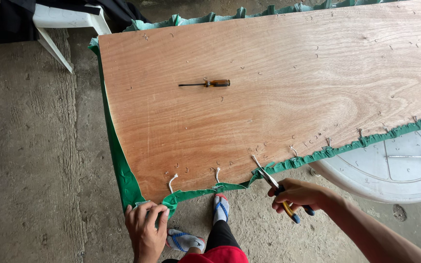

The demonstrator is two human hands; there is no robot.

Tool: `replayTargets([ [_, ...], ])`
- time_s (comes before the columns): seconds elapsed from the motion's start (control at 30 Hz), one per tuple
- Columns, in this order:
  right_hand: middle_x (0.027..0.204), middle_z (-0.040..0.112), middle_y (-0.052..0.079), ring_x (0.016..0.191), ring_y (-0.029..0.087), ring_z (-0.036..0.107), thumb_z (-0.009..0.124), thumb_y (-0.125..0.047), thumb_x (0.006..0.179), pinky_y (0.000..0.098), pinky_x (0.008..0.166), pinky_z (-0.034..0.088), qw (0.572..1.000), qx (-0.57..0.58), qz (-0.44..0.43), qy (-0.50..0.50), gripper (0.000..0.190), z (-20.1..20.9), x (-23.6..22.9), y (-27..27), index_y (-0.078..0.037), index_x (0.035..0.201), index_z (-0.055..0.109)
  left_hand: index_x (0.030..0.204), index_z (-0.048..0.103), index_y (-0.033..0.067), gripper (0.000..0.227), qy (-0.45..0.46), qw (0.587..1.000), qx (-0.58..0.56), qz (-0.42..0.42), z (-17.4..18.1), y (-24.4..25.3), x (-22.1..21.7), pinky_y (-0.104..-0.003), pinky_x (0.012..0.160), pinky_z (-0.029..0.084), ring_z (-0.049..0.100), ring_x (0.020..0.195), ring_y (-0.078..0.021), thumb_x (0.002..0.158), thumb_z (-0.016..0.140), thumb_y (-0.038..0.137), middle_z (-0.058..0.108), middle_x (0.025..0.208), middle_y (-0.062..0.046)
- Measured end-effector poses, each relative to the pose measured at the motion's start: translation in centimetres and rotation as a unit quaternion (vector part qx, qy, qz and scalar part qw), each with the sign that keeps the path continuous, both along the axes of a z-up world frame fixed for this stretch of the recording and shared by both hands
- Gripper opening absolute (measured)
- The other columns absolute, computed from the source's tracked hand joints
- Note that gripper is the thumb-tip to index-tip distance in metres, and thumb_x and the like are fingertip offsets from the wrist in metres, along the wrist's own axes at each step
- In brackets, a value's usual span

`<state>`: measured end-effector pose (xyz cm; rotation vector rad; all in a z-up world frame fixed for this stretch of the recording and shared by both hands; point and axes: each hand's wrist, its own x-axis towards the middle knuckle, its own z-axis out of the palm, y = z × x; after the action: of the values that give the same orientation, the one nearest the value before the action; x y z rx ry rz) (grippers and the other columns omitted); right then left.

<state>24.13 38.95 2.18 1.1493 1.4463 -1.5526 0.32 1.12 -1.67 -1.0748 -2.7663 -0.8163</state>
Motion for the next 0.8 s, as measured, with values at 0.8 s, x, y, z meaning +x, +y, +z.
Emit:
replayTargets([
  [0.8,0.092,0.073,0.003,0.095,0.013,0.071,0.065,-0.024,0.093,0.0300,0.085,0.056,0.971,0.137,-0.145,0.133,0.054,-3.4,4.1,-5.9,-0.009,0.142,0.049,0.096,0.071,0.0203,0.016,0.018,1.000,-0.013,0.000,-0.2,-0.1,0.2,-0.060,0.116,0.032,0.057,0.108,-0.0248,0.087,0.072,0.033,0.061,0.101,0.002],
])
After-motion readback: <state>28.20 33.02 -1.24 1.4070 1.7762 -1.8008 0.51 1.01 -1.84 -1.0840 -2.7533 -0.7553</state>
